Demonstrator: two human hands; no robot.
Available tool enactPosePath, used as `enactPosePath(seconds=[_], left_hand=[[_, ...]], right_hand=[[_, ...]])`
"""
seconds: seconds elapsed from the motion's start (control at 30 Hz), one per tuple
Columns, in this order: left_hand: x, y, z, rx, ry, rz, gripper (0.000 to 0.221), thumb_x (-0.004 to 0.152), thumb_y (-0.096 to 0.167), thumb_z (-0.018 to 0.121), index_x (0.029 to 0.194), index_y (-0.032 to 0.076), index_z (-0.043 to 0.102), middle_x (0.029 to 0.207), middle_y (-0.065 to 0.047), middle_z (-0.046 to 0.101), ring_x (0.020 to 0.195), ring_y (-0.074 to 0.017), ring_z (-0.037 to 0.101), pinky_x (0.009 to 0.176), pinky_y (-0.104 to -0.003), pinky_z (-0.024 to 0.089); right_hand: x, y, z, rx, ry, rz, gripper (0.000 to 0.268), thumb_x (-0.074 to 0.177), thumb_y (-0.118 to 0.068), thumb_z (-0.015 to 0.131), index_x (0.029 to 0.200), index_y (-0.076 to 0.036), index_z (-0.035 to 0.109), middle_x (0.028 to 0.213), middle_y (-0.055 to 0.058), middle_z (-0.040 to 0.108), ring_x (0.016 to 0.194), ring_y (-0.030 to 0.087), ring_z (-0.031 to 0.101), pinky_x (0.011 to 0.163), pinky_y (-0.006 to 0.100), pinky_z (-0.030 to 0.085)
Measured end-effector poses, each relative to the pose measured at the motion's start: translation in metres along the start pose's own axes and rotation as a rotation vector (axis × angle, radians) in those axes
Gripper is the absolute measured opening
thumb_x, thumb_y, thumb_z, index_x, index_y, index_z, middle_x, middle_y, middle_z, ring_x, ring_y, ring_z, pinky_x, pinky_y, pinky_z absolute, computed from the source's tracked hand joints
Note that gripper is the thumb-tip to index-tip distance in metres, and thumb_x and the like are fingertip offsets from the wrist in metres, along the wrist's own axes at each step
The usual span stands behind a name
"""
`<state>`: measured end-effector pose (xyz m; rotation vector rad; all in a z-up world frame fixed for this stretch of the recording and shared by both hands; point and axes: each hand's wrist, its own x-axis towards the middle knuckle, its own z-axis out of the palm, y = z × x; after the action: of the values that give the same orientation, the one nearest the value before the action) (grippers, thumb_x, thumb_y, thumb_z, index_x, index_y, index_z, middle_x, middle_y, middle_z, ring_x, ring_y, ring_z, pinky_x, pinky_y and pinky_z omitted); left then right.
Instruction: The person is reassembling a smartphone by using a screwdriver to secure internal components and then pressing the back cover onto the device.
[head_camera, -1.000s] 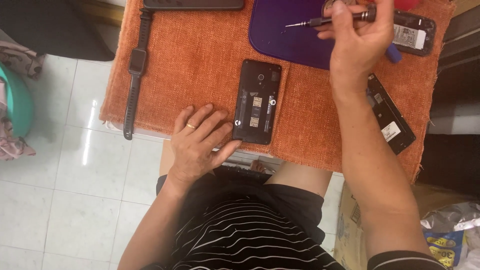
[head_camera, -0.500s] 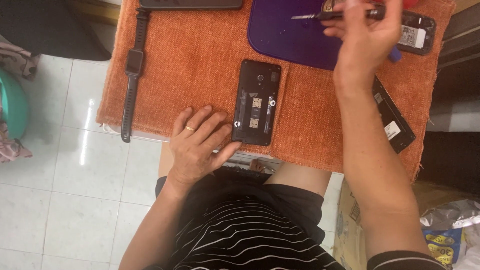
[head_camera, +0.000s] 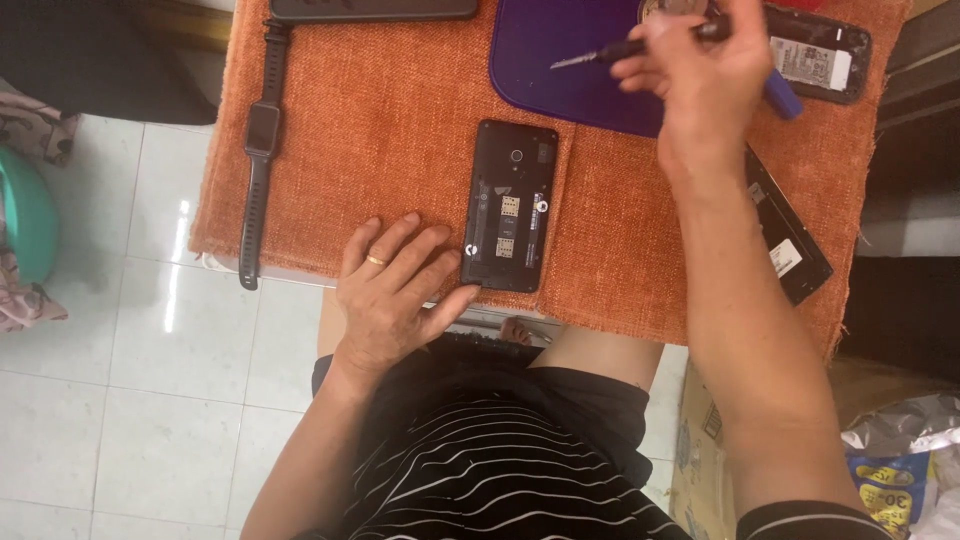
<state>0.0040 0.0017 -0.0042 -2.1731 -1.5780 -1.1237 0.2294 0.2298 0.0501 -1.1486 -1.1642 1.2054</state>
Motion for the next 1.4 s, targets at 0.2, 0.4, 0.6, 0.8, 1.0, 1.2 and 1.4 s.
enactPosePath(seconds=[0.2,0.4,0.6,0.8,1.0,1.2,1.4], left_hand=[[0.001,0.001,-0.001,-0.011,0.006,-0.005,0.029,0.095,0.044,0.078,0.096,0.015,0.077,0.116,-0.005,0.075,0.111,-0.0278,0.07,0.105,-0.045,0.044],[0.002,0.001,-0.001,-0.015,0.011,-0.006,0.03,0.093,0.044,0.081,0.096,0.014,0.077,0.115,-0.005,0.075,0.11,-0.0278,0.07,0.105,-0.045,0.045],[0.0,0.0,0.0,-0.012,0.007,-0.004,0.031,0.093,0.045,0.081,0.097,0.015,0.077,0.116,-0.005,0.075,0.111,-0.0277,0.07,0.106,-0.045,0.044],[0.001,-0.001,0.001,-0.008,0.021,-0.002,0.03,0.093,0.044,0.082,0.094,0.015,0.077,0.115,-0.006,0.075,0.111,-0.0285,0.07,0.106,-0.045,0.044],[-0.004,-0.003,0.001,-0.015,0.018,0.03,0.029,0.094,0.042,0.082,0.093,0.013,0.077,0.112,-0.007,0.075,0.11,-0.0289,0.069,0.108,-0.045,0.041],[-0.006,-0.002,0.003,-0.021,0.021,0.018,0.032,0.092,0.045,0.086,0.098,0.015,0.078,0.118,-0.006,0.075,0.115,-0.0275,0.068,0.109,-0.046,0.042],[-0.003,0.0,0.0,-0.008,0.034,0.019,0.031,0.095,0.045,0.081,0.097,0.015,0.077,0.115,-0.005,0.075,0.111,-0.0274,0.069,0.106,-0.045,0.043]], right_hand=[[-0.013,0.008,0.004,-0.272,-0.252,-0.375,0.033,0.107,0.018,0.065,0.133,0.005,0.051,0.098,0.02,0.072,0.071,0.024,0.077,0.059,0.027,0.068],[-0.017,0.008,0.009,-0.338,-0.214,-0.38,0.048,0.105,0.017,0.069,0.145,-0.003,0.052,0.098,0.016,0.074,0.073,0.023,0.08,0.064,0.027,0.071],[-0.015,0.013,0.009,-0.328,-0.219,-0.438,0.041,0.106,0.016,0.068,0.141,0.0,0.053,0.099,0.018,0.074,0.072,0.026,0.08,0.063,0.029,0.071],[-0.01,0.013,0.003,-0.294,-0.21,-0.434,0.03,0.107,0.019,0.065,0.131,0.004,0.055,0.098,0.023,0.075,0.071,0.027,0.079,0.055,0.029,0.07],[-0.023,0.008,0.005,-0.069,-0.12,-0.21,0.022,0.101,0.001,0.073,0.116,0.002,0.057,0.094,0.022,0.077,0.067,0.026,0.079,0.054,0.028,0.065],[-0.027,0.014,0.004,-0.078,-0.077,-0.321,0.017,0.103,0.007,0.071,0.114,0.001,0.06,0.093,0.021,0.078,0.068,0.029,0.081,0.054,0.032,0.068],[-0.022,0.02,0.001,-0.15,-0.085,-0.32,0.015,0.102,0.006,0.07,0.111,0.0,0.06,0.09,0.02,0.077,0.065,0.024,0.079,0.052,0.028,0.065]])
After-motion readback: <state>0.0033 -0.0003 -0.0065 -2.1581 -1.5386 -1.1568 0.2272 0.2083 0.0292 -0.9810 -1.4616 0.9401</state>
